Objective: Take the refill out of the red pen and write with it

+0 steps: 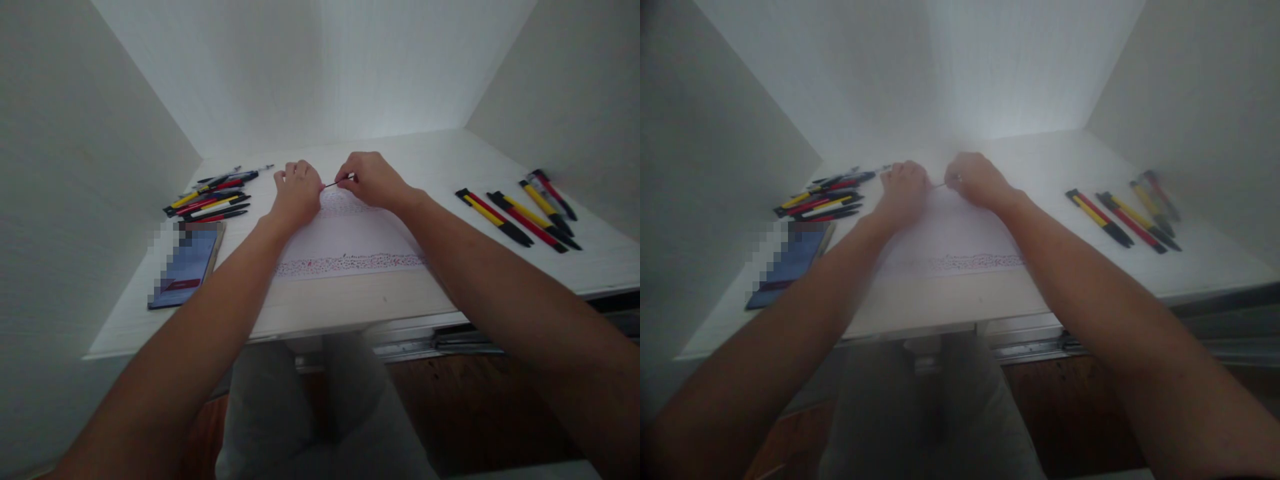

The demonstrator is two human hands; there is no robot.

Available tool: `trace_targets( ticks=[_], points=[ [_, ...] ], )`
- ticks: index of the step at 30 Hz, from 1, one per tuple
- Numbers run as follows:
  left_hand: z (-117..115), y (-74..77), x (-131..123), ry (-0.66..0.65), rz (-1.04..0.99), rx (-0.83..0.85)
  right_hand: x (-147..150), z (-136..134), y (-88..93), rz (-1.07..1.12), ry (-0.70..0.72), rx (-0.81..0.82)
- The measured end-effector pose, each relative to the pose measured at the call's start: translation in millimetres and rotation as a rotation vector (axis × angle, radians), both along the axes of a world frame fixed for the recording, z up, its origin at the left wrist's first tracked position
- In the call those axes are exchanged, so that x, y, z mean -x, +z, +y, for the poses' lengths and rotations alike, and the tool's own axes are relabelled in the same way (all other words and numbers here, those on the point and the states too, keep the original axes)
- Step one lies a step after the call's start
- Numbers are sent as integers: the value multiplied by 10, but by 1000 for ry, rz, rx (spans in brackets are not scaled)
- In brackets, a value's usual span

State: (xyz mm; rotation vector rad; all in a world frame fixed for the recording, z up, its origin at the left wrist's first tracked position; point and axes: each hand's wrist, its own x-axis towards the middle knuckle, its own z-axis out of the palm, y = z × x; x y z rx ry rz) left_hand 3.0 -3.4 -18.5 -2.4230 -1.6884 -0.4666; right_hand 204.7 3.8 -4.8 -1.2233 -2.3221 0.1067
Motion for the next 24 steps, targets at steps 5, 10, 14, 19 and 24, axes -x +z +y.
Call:
trace_targets(
  ticks=[5, 10, 14, 19, 24],
  points=[
    [-83, 88, 56, -32, -221, -141, -45, 27, 59, 75, -147, -25],
    [-127, 96, 70, -115, -347, -152, 0, 97, 27, 409, -196, 145],
    [-94, 52, 46, -178, -358, -95, 76, 65, -1, 628, -33, 347],
    [-70, 42, 53, -186, -343, -67, 98, 5, 2, 693, 32, 440],
    [-49, 24, 59, -195, -321, -50, 124, -20, -19, 650, -8, 454]
  ],
)
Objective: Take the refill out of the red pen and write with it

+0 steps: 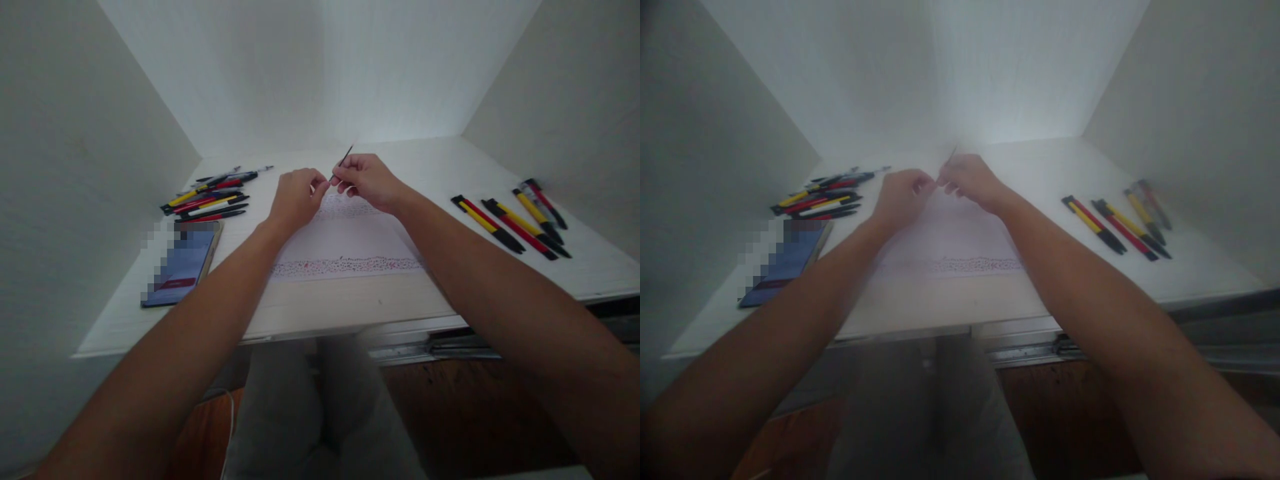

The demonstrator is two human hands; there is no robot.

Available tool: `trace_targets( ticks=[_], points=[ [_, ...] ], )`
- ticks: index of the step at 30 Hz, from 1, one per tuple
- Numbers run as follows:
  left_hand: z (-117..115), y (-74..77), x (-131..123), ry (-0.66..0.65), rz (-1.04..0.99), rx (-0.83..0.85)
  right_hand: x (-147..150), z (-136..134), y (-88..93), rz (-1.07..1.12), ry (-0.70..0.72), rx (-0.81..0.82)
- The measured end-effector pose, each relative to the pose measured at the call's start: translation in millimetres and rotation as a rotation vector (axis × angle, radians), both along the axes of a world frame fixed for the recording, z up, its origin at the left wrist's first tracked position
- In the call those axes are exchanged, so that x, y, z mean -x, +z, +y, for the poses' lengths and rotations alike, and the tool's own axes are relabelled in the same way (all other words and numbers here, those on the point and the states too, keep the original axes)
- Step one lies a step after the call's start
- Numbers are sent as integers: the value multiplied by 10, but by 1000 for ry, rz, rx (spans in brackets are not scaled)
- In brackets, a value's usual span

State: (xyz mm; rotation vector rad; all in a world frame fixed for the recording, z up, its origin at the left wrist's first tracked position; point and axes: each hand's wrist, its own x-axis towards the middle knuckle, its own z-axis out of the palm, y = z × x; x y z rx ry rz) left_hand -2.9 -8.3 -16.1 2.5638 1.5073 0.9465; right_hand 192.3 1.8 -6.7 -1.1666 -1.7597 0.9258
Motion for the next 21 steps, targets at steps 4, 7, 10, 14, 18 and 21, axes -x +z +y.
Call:
trace_targets(
  ticks=[4, 7, 10, 14, 18, 21],
  points=[
    [6, -14, -11, 37, 43, 8, 8, 41, 6, 19, -65, -42],
    [6, -19, -6, 51, 65, 31, -31, 91, 56, 101, -179, -38],
    [13, -27, 9, 64, 120, 41, -78, 105, 107, 214, -190, 23],
    [21, -59, 11, 76, 247, 35, -93, 63, 121, 291, -136, 68],
    [-4, -91, -10, 99, 302, 29, -106, 14, 127, 302, -114, 30],
    [-21, -93, -20, 99, 295, 26, -147, -13, 162, 256, -97, 41]
  ],
)
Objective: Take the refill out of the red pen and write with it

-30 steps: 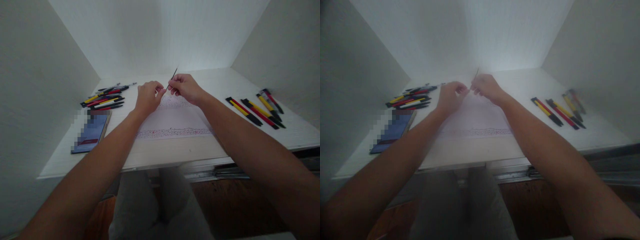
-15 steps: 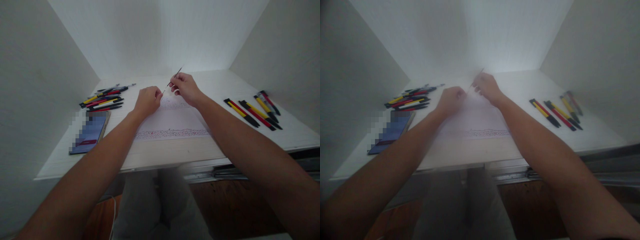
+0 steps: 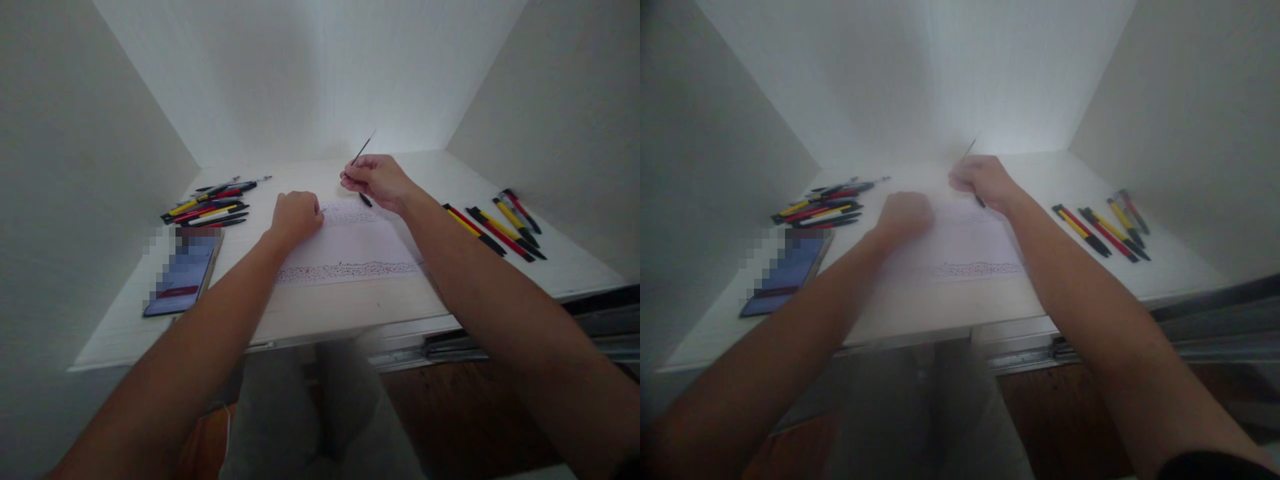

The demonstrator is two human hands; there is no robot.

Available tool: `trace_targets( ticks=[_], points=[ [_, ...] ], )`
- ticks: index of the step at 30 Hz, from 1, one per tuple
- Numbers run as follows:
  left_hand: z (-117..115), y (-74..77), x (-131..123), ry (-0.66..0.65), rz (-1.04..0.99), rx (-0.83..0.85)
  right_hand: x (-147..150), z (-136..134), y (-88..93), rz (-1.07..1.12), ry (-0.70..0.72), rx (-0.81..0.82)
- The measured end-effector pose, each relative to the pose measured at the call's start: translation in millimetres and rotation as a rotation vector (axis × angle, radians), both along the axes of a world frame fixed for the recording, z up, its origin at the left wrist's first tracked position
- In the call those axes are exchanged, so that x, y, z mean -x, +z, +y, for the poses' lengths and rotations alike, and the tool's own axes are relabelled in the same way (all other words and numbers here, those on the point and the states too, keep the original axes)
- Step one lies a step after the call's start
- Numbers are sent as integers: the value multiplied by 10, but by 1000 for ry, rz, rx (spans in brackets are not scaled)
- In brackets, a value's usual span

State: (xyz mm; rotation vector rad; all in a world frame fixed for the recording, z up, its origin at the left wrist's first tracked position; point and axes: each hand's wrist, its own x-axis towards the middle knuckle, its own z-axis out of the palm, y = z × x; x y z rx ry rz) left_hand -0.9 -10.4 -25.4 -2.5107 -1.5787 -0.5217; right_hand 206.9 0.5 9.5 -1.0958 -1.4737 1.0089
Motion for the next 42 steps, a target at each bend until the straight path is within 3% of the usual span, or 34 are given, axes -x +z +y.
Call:
trace_targets(
  ticks=[4, 7, 12, 15, 19, 32, 42],
  points=[
    [9, 33, -10, -66, -53, 22, -90, -87, 56, -96, -2, -31],
    [-10, 60, -45, -239, -139, 78, -187, -253, 61, -229, 40, -47],
    [-172, 81, -137, -404, -207, 261, -316, -562, -115, -318, 50, -74],
    [-279, 109, -162, -391, -175, 298, -331, -611, -289, -296, -2, -67],
    [-321, 139, -163, -358, -121, 303, -333, -572, -407, -324, 35, -46],
    [-270, 131, -166, -362, -93, 343, -276, -623, -337, -575, -67, -79],
    [-199, 75, -161, -387, -87, 334, -271, -614, -384, -563, -45, -110]
  ],
)
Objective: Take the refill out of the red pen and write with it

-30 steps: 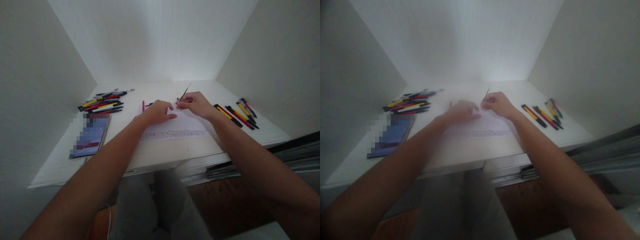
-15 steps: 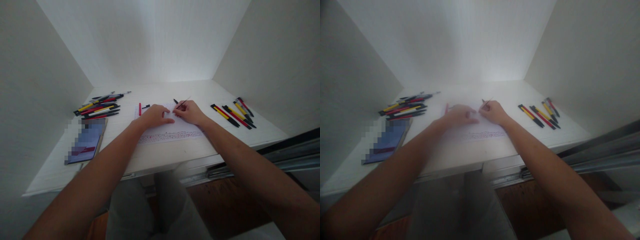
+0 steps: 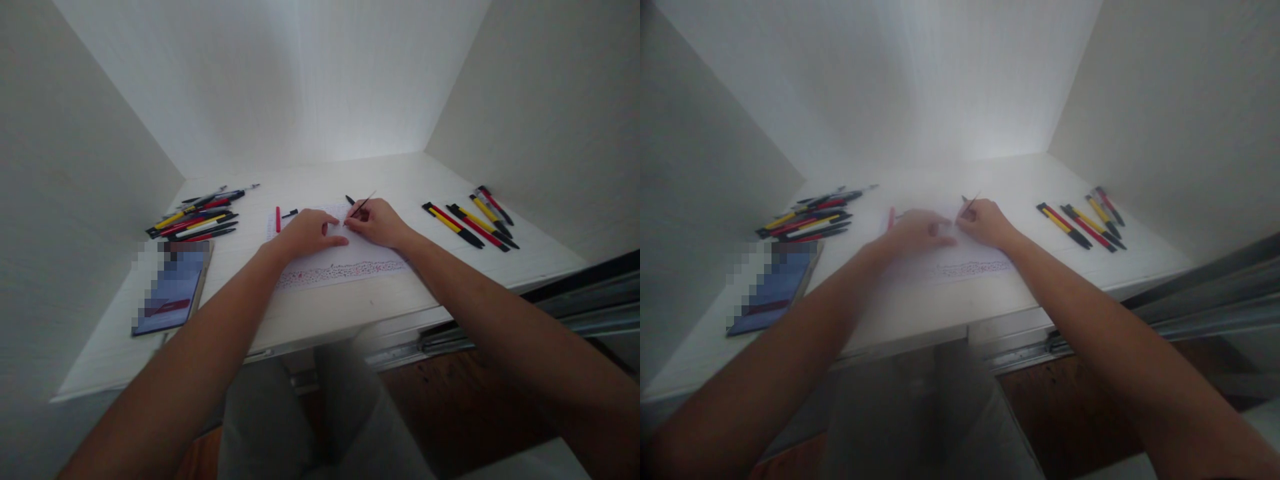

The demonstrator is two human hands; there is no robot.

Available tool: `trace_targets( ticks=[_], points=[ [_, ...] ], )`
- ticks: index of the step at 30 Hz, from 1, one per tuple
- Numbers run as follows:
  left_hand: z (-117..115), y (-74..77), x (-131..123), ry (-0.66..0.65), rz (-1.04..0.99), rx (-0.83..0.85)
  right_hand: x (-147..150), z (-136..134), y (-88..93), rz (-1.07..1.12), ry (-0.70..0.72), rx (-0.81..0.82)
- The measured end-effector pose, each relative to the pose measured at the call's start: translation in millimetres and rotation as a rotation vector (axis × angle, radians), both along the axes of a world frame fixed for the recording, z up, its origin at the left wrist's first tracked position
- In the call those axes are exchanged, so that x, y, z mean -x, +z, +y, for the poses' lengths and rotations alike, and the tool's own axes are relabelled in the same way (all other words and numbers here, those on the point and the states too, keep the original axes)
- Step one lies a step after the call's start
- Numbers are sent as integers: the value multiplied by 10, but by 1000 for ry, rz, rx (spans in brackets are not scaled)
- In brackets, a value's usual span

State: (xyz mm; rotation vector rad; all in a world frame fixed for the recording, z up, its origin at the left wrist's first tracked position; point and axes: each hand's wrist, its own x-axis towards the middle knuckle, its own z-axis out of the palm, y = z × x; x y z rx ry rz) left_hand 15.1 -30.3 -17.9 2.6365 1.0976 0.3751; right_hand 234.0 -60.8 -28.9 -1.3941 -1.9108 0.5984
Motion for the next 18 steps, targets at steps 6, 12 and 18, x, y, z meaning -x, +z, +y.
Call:
trace_targets(
  ticks=[6, 12, 18],
  points=[
    [-8, 3, 6, 5, 7, 2, -1, 8, -3, -5, 10, -1],
    [-42, 13, 11, 9, -23, 4, -9, 23, -41, 12, 13, -12],
    [-21, -3, 12, -1, -4, 7, -5, 17, -37, 4, -4, -17]
  ],
)
